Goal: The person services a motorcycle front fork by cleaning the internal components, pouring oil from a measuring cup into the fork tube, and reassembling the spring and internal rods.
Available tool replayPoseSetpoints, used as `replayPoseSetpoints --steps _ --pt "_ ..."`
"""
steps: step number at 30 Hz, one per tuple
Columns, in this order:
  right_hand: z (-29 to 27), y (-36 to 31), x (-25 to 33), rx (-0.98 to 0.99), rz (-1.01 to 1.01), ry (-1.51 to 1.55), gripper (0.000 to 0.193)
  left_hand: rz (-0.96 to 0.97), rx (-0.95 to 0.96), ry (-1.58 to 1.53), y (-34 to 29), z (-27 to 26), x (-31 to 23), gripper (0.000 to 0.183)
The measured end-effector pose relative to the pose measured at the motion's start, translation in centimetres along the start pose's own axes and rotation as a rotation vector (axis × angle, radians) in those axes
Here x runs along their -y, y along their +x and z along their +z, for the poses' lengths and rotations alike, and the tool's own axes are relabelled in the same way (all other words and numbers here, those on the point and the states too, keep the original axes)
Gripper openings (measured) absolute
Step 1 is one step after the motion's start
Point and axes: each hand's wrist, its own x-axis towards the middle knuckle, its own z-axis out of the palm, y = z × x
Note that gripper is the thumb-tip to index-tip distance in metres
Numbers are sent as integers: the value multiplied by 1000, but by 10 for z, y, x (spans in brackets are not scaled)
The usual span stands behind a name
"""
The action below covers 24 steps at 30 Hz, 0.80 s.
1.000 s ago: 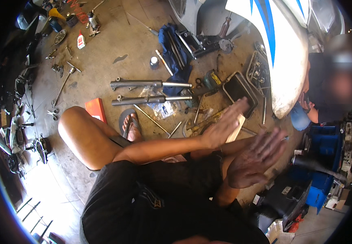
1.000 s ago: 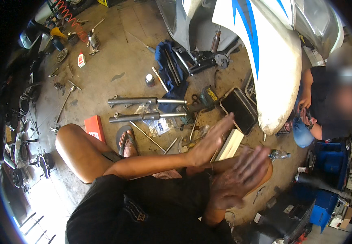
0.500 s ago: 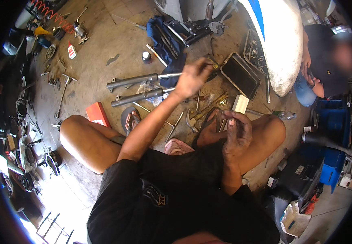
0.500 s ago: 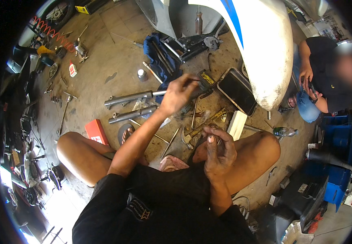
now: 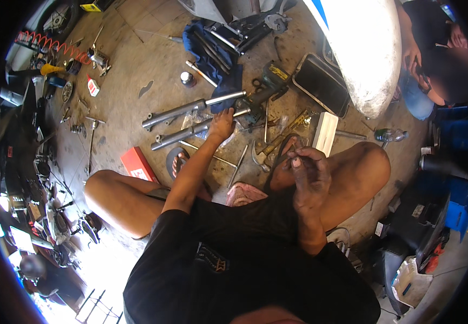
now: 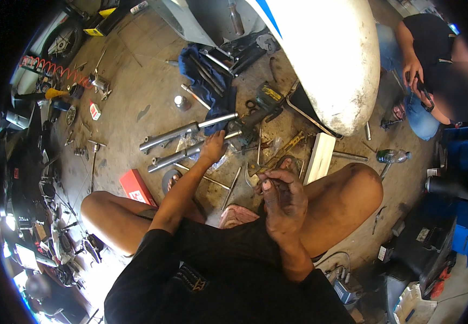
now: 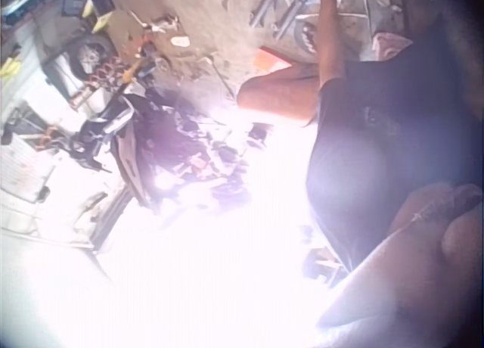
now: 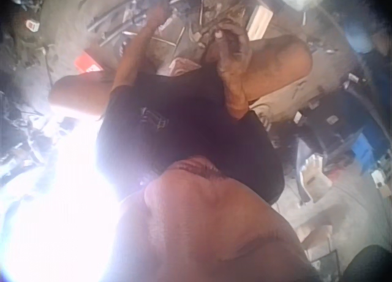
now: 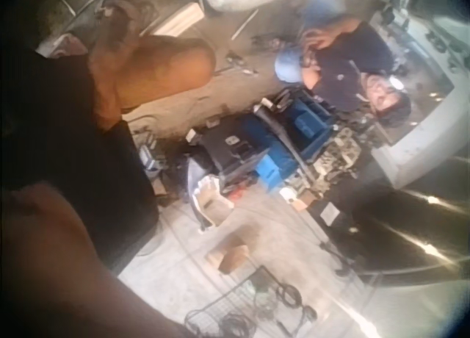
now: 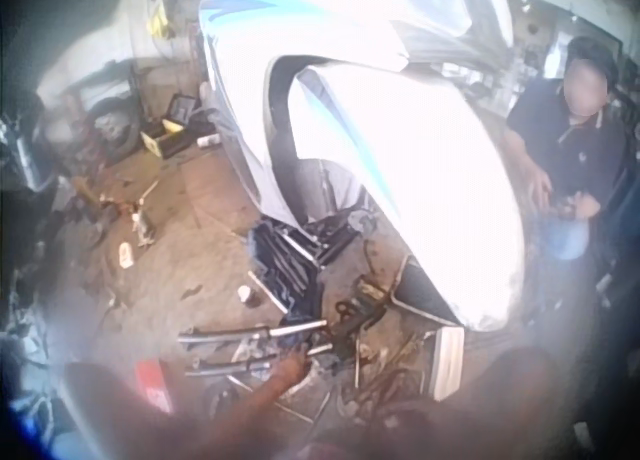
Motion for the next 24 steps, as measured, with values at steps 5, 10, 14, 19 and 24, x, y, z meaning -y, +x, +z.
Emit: replayPoseSetpoints --steps 5,10,14,19,24 --pt "-8 1 -5 6 7 -60 18 144 244 20 7 -44 -19 36" --pt "-5 -2 -4 20 45 -54 17 220 260 -147 -12 -148 -29 46" --pt "5 -4 4 98 70 -138 15 201 287 -231 -47 -230 -19 50" --pt "10 -8 4 118 60 -201 14 164 384 -386 -89 -280 -16 34" --pt "19 -9 7 167 67 -257 12 441 292 -389 -121 -289 -2 31"
